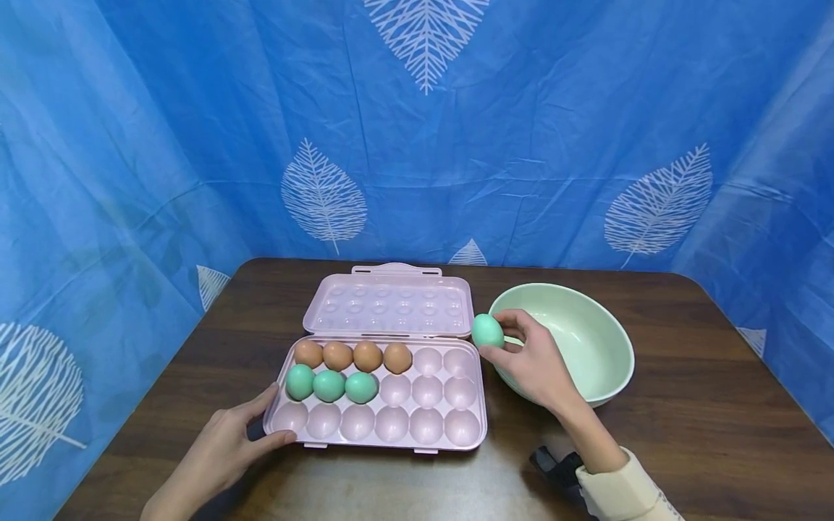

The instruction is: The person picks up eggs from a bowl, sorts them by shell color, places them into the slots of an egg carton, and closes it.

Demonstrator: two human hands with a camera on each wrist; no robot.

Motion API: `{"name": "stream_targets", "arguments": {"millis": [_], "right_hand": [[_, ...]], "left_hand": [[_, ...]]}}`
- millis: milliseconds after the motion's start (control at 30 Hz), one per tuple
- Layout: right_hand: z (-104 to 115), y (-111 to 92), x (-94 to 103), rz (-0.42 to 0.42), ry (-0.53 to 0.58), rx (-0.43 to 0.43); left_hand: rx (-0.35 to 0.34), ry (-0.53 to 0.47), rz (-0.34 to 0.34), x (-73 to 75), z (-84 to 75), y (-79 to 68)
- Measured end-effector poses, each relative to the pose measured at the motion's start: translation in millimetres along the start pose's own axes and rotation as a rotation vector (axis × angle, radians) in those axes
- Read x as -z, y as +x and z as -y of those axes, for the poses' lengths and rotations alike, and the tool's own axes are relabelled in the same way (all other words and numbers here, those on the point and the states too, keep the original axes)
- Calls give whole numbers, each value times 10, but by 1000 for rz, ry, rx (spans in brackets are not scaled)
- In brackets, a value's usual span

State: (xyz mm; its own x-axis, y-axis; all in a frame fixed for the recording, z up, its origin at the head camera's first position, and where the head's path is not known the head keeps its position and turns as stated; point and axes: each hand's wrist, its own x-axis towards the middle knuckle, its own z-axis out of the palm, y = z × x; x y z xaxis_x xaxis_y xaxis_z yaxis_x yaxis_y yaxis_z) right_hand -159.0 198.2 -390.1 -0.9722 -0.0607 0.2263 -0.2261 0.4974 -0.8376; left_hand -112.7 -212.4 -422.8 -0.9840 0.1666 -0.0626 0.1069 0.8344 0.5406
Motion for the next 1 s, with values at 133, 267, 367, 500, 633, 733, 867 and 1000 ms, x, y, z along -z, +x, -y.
{"name": "stream_targets", "arguments": {"millis": [133,267,367,500,633,733,867,1000], "right_hand": [[93,-39,-128,28,78,22],[176,-75,-240,78,151,43],[230,-76,-320,106,175,46],[270,-76,-449,147,225,54],[264,-84,-606,189,273,70],[259,-84,-716,211,275,71],[266,-75,-831,229,287,69],[285,-75,-924,253,303,50]], "left_hand": [[5,4,2,-9,-1,4],[-3,-1,0,-15,2,0],[-9,-6,-2,-11,6,-4],[-11,-9,1,1,10,1],[-5,-10,9,2,13,10],[2,-8,14,2,7,14],[2,-9,12,-2,4,12],[-10,-9,3,2,8,1]]}}
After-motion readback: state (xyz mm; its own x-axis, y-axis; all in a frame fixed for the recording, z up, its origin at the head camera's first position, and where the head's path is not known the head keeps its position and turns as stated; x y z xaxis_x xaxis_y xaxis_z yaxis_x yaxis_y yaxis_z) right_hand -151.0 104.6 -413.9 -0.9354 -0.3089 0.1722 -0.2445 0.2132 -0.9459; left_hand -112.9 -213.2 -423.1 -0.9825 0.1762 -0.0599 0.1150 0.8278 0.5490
